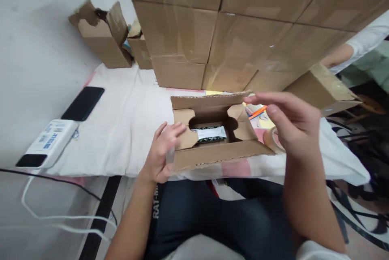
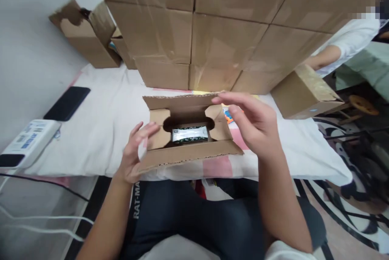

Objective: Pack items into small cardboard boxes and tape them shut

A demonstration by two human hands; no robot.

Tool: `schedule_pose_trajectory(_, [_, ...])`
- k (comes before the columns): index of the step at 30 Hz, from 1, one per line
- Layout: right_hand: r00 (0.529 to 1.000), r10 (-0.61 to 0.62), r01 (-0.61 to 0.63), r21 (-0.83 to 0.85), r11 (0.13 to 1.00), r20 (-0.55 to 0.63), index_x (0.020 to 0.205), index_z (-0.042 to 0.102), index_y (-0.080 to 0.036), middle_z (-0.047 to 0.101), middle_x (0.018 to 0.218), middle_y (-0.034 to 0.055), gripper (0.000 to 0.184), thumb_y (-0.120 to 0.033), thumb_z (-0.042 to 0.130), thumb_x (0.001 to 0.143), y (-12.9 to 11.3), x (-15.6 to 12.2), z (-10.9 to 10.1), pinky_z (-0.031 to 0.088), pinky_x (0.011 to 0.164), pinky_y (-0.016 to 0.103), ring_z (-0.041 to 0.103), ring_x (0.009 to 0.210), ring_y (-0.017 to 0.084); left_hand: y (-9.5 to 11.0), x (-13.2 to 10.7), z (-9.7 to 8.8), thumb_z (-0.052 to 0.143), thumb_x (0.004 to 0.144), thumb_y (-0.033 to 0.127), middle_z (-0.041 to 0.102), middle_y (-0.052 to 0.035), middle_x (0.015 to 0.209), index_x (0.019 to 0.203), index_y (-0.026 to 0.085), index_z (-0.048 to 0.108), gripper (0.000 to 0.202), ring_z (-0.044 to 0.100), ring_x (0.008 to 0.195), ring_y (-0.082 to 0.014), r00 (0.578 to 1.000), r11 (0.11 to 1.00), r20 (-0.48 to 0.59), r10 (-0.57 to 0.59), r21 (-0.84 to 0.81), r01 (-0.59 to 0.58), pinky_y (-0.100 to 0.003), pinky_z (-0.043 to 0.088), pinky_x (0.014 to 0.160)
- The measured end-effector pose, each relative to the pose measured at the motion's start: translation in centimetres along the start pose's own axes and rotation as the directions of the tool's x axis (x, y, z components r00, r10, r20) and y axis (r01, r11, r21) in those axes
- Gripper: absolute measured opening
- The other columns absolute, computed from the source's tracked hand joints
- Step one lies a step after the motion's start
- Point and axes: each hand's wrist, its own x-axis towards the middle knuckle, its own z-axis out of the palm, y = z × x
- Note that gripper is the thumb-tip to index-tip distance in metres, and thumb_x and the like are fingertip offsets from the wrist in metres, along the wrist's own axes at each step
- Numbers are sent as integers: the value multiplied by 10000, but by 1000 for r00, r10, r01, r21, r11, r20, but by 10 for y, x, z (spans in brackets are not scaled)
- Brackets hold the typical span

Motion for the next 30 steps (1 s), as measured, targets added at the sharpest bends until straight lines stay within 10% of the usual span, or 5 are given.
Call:
schedule_pose_trajectory(3, [994, 113, -113, -31, 993, 14, 1182, 699, -313, 710, 1237, 22, 291, -284, 474, 999, 27, -41, -12, 418, 1136, 505, 593, 1266, 247, 10, 7, -13, 336, 962, 606, 506, -73, 1505, 1494, 386, 322, 575, 391, 1447, -330, 966, 982, 185, 181, 20, -187, -656, 201, 1191])
schedule_pose_trajectory(8, [986, 155, -160, 87, 983, 68, 1296, 616, -282, 556, 1462, 66, 369, -401, 451, 988, 55, -92, 10, 360, 1175, 521, 469, 1394, 286, 31, 10, 9, 480, 962, 518, 644, -116, 1329, 1469, 296, 364, 566, 520, 1350, -307, 986, 990, -131, -104, -107, 90, -578, 344, 1149])
schedule_pose_trajectory(16, [928, 345, -324, 150, 934, -140, 1557, 265, -267, 395, 1574, 131, 700, -333, 508, 904, 55, -77, 36, 473, 1042, 423, 491, 1350, 253, 30, 43, 25, 548, 827, 207, 163, -67, 1682, 1560, 394, 101, 879, 163, 1544, -274, 902, 899, -183, -390, -287, 330, -544, 256, 1201])
schedule_pose_trajectory(22, [975, 213, -199, 173, 965, -67, 1560, 259, -288, 364, 1601, 88, 797, -211, 513, 808, 61, -53, 29, 351, 1144, 436, 323, 1478, 218, 42, 64, 9, 485, 762, 148, 467, -94, 1497, 1496, 296, 374, 757, 375, 1430, -296, 976, 960, -94, -198, 182, 212, -568, 246, 1181])
schedule_pose_trajectory(30, [989, 98, -100, -8, 995, -108, 958, 731, -262, 736, 1177, 53, 206, -330, 541, 918, 67, -59, 34, 315, 1167, 503, 492, 1345, 272, 98, 59, 33, 451, 957, 416, 675, -104, 1197, 1269, 302, 650, 387, 616, 1091, -296, 975, 638, 96, -201, 768, 56, -650, 93, 1148])
